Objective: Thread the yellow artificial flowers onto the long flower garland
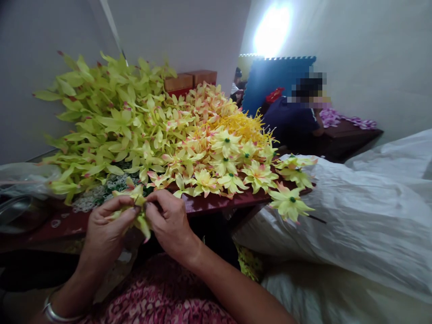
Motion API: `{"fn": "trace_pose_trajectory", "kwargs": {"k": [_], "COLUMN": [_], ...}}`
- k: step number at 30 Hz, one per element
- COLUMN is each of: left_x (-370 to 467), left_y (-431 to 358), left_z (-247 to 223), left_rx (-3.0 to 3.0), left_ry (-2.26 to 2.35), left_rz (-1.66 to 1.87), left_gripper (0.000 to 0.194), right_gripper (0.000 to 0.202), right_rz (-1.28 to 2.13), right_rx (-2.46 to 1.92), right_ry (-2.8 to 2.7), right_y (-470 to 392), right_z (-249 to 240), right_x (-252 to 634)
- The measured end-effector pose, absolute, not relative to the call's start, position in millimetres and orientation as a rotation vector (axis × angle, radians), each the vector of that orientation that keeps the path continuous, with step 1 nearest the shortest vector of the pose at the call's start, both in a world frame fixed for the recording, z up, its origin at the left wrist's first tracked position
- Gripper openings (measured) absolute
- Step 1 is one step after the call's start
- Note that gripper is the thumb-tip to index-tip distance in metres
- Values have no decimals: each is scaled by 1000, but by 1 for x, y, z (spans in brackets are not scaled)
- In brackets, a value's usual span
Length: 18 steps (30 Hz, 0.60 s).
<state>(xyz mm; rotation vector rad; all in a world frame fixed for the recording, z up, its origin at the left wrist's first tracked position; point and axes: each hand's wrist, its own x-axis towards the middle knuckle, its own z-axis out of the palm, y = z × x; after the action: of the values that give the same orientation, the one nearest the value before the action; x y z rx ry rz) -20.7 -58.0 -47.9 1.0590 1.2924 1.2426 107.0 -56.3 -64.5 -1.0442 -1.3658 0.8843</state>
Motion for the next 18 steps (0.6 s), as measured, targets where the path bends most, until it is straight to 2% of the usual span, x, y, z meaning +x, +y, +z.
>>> {"fn": "trace_pose_trajectory", "kwargs": {"k": [8,18], "left_x": [-15,-39], "left_y": [-58,-47], "left_z": [-29,-21], "left_rx": [737,585], "left_ry": [1252,1074], "left_rz": [1622,1669], "left_gripper": [21,24], "right_gripper": [7,18], "right_rz": [762,1122], "right_rx": [-1053,-828], "right_ry": [-1098,-826], "right_y": [-58,-36], "right_z": [-59,-41], "right_x": [114,125]}}
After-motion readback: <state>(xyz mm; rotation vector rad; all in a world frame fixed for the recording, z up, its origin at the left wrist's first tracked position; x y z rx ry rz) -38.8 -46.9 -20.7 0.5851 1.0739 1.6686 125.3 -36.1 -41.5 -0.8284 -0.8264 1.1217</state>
